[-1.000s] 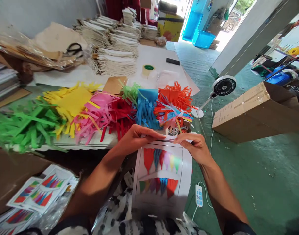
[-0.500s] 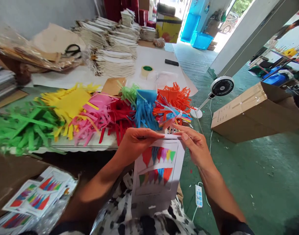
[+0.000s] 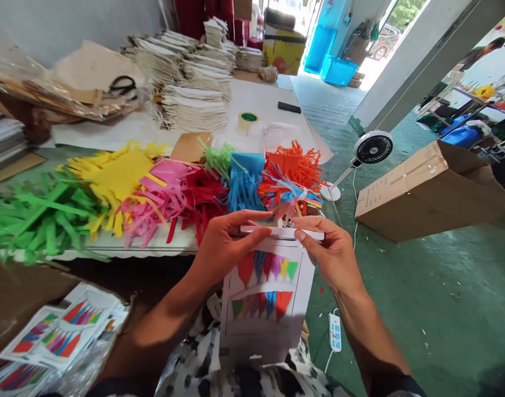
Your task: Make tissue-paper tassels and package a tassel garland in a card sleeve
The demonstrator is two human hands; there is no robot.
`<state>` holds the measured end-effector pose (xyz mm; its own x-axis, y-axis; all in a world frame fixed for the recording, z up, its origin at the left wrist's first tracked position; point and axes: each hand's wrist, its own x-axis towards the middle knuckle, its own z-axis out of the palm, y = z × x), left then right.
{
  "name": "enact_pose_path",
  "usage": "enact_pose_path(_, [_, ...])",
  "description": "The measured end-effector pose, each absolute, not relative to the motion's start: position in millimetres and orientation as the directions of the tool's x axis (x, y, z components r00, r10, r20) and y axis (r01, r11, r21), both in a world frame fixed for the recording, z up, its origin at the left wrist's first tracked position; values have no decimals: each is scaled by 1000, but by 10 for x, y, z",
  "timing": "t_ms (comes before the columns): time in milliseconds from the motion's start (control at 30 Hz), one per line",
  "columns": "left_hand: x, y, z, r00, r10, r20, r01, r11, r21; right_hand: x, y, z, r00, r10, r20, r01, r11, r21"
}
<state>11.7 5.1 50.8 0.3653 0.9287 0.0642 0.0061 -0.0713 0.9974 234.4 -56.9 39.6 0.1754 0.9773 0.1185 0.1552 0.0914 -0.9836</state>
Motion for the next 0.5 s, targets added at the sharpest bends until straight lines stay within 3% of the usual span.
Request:
enact_pose_path(200, [31, 82, 454, 413, 911, -24, 11, 22, 1000, 2308, -611, 374, 136, 991, 7, -96, 20, -995])
enact_pose_path(333, [-19, 108, 490, 480, 869, -121, -49, 165, 985, 2265, -616, 395, 121, 992, -32, -174, -10, -985])
enact_pose_path(433, [-78, 217, 496, 548, 824, -141, -159, 268, 950, 2342, -533, 385, 216, 976, -13, -208, 33, -978])
enact_pose_path(500, [-165, 340, 395, 598, 799, -68, -301, 302, 904, 2494, -421, 349, 356, 934, 14, -261, 114, -959])
